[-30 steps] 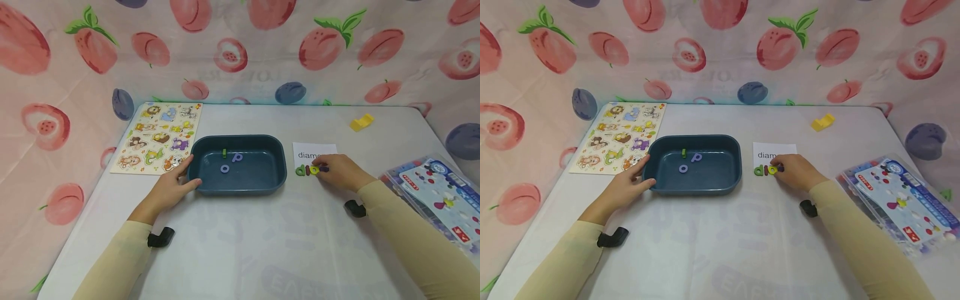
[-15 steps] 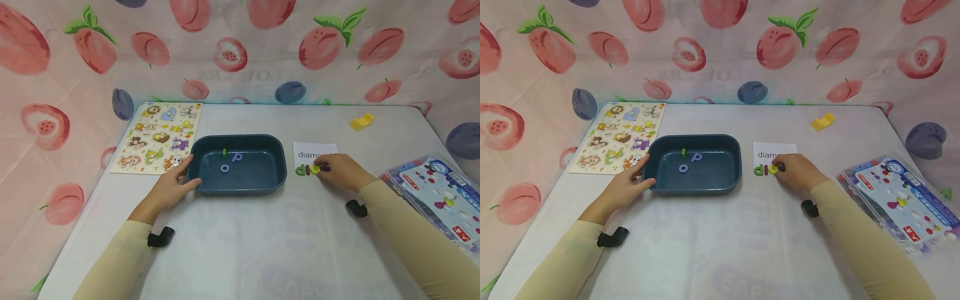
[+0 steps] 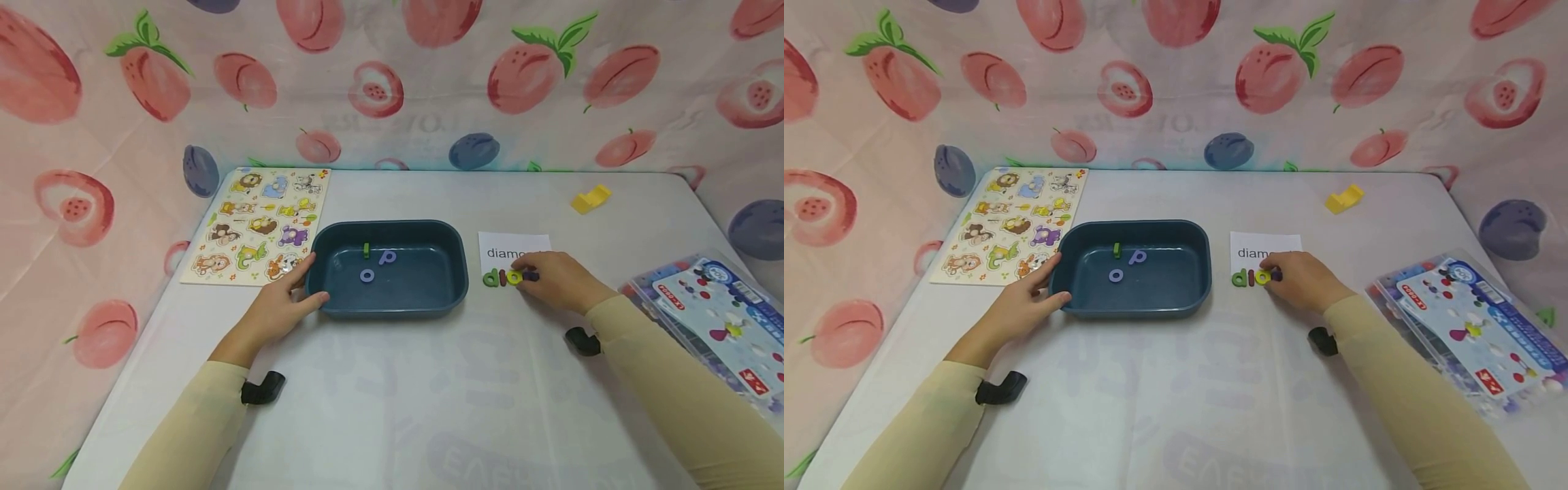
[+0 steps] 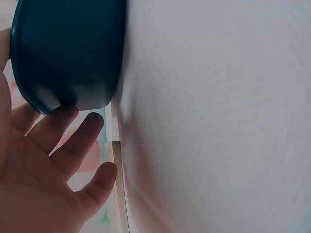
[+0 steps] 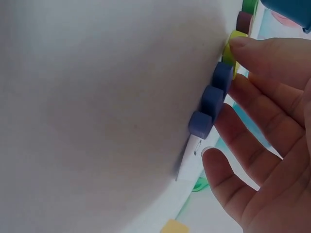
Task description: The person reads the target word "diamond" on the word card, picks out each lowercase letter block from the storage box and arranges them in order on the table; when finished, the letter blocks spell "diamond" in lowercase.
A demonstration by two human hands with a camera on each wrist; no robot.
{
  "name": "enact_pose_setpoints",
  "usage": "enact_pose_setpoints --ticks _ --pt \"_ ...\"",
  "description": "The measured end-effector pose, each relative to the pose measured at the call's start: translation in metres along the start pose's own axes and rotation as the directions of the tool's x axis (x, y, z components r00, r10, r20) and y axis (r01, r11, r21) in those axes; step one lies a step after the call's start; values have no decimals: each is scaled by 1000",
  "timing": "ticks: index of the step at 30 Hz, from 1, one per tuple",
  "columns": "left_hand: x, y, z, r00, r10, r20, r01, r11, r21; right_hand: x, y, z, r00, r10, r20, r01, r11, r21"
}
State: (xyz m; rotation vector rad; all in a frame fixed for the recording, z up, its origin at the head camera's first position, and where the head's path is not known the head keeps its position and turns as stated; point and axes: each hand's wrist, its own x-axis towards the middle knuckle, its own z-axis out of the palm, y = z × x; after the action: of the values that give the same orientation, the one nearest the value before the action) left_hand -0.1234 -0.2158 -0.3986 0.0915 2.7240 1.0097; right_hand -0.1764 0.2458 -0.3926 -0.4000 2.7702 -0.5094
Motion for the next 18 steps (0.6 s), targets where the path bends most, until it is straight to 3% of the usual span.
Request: enact_pose_setpoints --ticks 4,12,18 --pt "0 0 0 1000 -2 1 2 1000 1 -2 -2 -6 1000 13 -3 -13 1000 12" --pt "0 1 0 1000 -8 -1 8 1000 6 -3 -15 -31 991 -73 -112 74 997 4" --pt "0 0 0 1000 -4 -1 4 1000 2 2 -36 -46 982 -119 -144 118 993 -12"
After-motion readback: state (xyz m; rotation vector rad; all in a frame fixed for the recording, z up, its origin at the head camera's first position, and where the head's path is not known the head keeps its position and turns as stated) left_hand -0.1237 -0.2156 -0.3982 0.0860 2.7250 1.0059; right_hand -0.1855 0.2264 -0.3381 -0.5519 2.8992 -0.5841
